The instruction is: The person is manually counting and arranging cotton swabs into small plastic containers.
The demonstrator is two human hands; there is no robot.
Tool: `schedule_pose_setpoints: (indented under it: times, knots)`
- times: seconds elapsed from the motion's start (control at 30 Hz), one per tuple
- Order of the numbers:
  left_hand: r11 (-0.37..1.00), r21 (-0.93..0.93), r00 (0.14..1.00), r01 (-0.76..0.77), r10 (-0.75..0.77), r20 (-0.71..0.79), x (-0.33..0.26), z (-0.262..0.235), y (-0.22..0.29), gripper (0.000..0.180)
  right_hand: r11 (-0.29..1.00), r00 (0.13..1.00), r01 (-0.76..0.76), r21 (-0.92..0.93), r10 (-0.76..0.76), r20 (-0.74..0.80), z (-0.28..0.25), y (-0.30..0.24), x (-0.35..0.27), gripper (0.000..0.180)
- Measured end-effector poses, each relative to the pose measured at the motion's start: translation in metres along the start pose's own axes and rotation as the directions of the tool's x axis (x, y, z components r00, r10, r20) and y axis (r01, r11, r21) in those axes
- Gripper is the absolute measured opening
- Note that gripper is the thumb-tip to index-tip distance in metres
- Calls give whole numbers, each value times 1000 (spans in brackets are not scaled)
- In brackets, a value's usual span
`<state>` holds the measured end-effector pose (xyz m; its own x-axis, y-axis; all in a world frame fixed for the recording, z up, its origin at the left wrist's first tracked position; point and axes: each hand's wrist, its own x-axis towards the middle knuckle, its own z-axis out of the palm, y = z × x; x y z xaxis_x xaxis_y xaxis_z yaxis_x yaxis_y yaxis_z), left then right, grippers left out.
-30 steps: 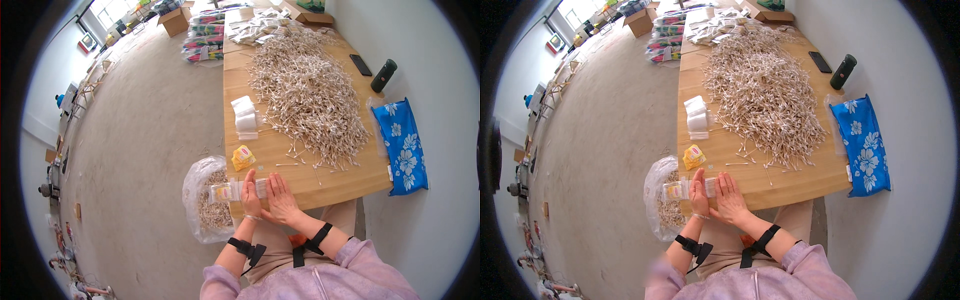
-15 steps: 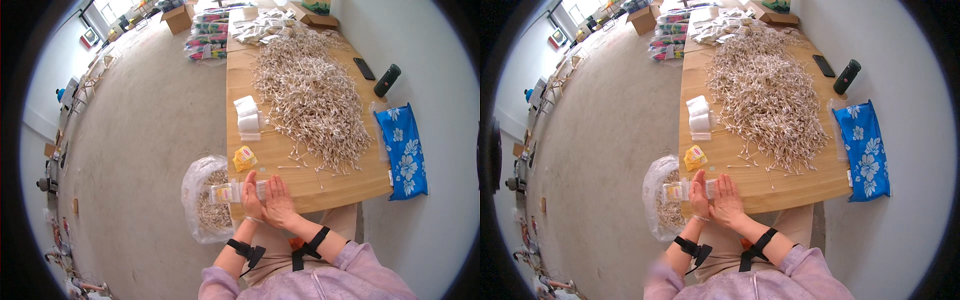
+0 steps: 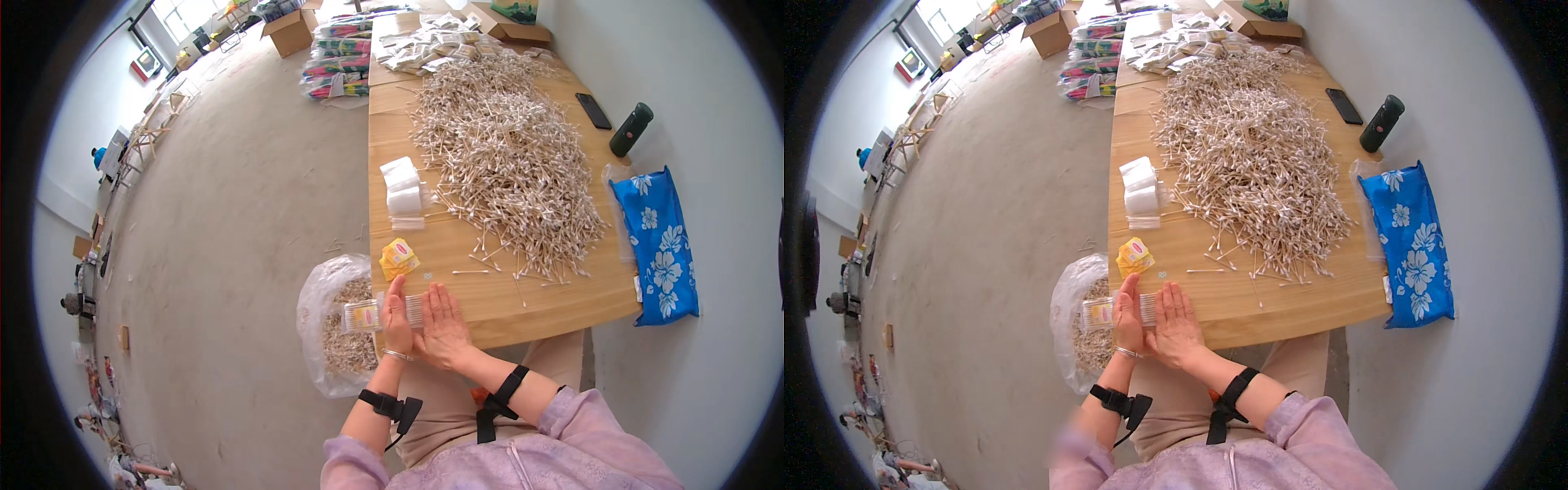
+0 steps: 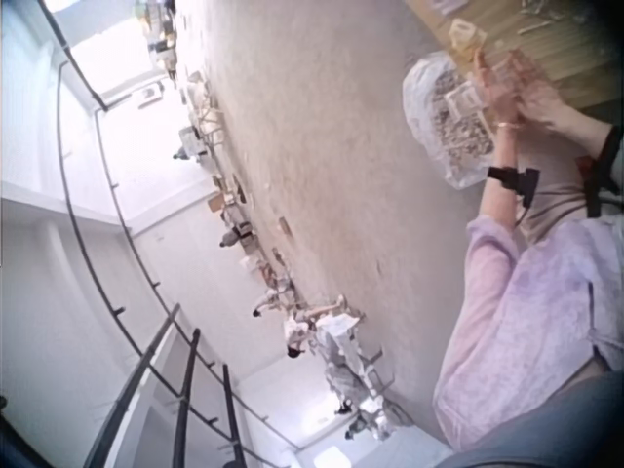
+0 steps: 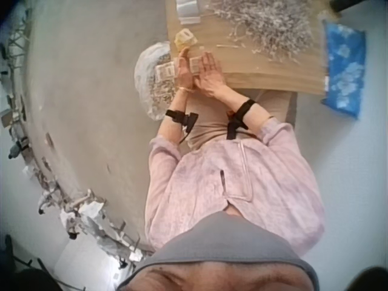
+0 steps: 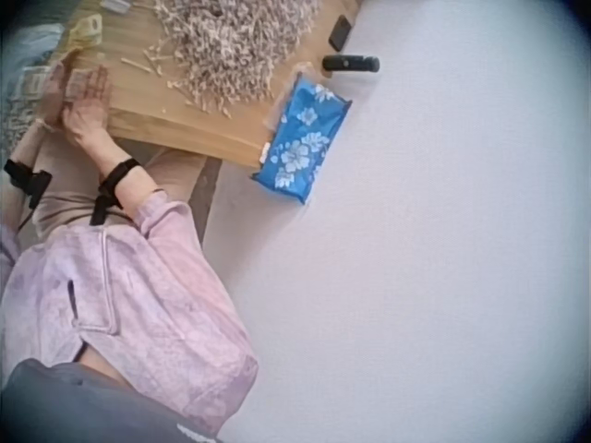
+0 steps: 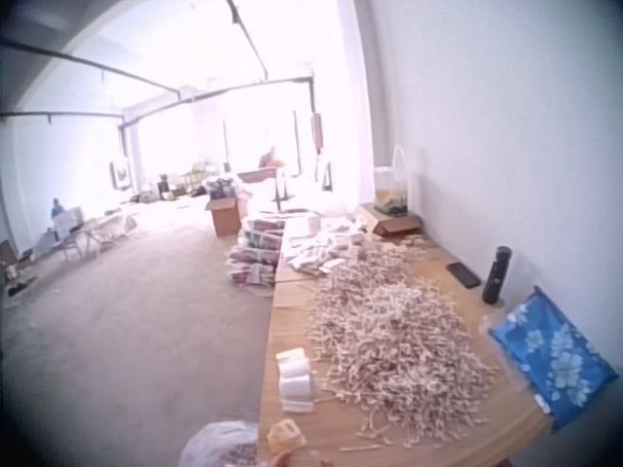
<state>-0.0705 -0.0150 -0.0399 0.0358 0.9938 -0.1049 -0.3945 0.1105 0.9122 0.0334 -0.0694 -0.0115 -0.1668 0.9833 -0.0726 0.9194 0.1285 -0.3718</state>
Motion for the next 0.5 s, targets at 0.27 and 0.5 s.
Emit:
schedule_pose_setpoints:
  times: [0.27,0.5]
  knots:
    - [1000,-11,1000,-23,23,9,0,-7,3,51,996,999,-39,82,41,-24,0,-3,2,83]
    - [999,-34,999,-33,33,14,-4,-6,8,52,780,935,127,612,112,-337,-10,24,7,67]
